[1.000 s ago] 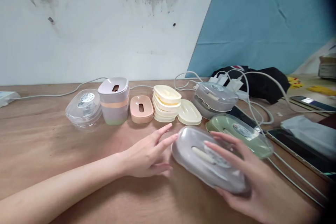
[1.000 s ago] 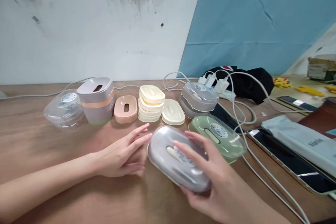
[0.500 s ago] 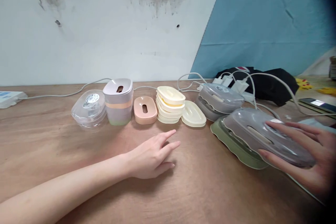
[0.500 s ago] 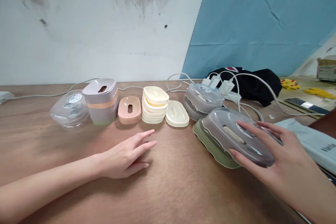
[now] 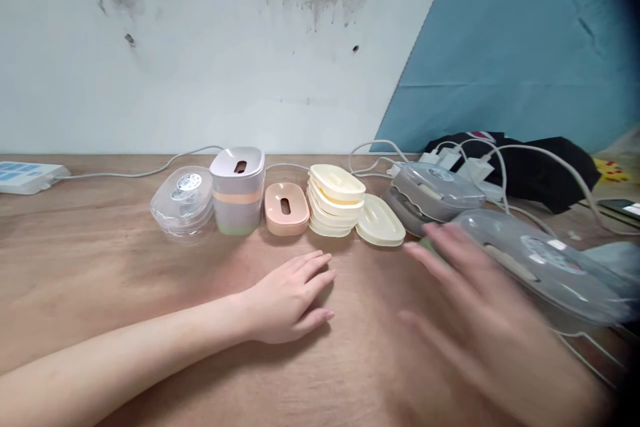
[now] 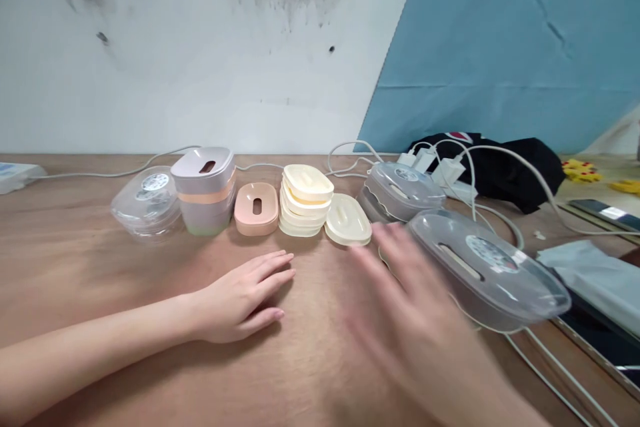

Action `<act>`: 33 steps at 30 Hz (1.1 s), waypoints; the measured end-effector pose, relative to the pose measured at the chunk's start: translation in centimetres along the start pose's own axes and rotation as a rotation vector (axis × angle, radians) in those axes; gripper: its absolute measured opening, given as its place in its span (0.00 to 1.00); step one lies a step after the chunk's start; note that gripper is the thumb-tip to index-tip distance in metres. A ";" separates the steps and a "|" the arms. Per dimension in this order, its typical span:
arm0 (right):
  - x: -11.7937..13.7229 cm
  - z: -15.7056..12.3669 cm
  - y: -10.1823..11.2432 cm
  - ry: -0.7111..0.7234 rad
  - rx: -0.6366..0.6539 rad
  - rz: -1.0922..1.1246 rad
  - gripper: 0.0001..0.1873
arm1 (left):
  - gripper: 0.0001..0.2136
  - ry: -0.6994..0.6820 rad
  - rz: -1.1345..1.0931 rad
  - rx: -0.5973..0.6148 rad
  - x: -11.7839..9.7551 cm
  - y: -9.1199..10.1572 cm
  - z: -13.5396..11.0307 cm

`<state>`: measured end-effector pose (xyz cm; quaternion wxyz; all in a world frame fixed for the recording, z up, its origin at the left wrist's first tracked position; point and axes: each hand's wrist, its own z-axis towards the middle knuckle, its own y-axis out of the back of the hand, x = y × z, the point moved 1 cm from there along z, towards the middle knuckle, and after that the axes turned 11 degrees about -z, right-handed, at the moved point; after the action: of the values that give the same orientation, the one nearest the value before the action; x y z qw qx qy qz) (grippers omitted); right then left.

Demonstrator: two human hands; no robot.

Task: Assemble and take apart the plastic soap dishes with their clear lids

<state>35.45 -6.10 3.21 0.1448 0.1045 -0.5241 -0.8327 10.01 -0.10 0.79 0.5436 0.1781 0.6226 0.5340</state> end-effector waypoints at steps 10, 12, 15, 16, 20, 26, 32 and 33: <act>6.8 6.0 -6.1 0.434 0.407 0.226 0.32 | 0.29 0.237 0.048 0.099 1.8 2.3 -5.1; 6.8 6.5 -6.2 0.435 0.412 0.228 0.31 | 0.29 0.247 0.053 0.108 2.0 2.5 -5.4; 6.9 6.6 -6.2 0.441 0.411 0.242 0.29 | 0.29 0.242 0.054 0.104 2.1 2.6 -5.4; 6.9 6.5 -6.1 0.442 0.409 0.243 0.29 | 0.29 0.241 0.055 0.098 2.1 2.6 -5.4; 6.8 6.3 -6.1 0.439 0.410 0.222 0.28 | 0.29 0.239 0.070 0.097 2.0 2.5 -5.3; 6.9 6.3 -6.1 0.430 0.386 0.230 0.28 | 0.29 0.247 0.101 0.108 2.0 2.4 -5.3; 7.0 6.3 -6.2 0.431 0.385 0.218 0.28 | 0.29 0.266 0.107 0.121 1.7 2.5 -5.3; 7.0 6.3 -6.2 0.431 0.383 0.217 0.28 | 0.29 0.265 0.107 0.120 1.7 2.5 -5.3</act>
<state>26.05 -0.67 0.18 0.3183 0.2475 -0.6370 -0.6570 3.91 -0.33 1.27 0.4158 0.1712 0.7094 0.5427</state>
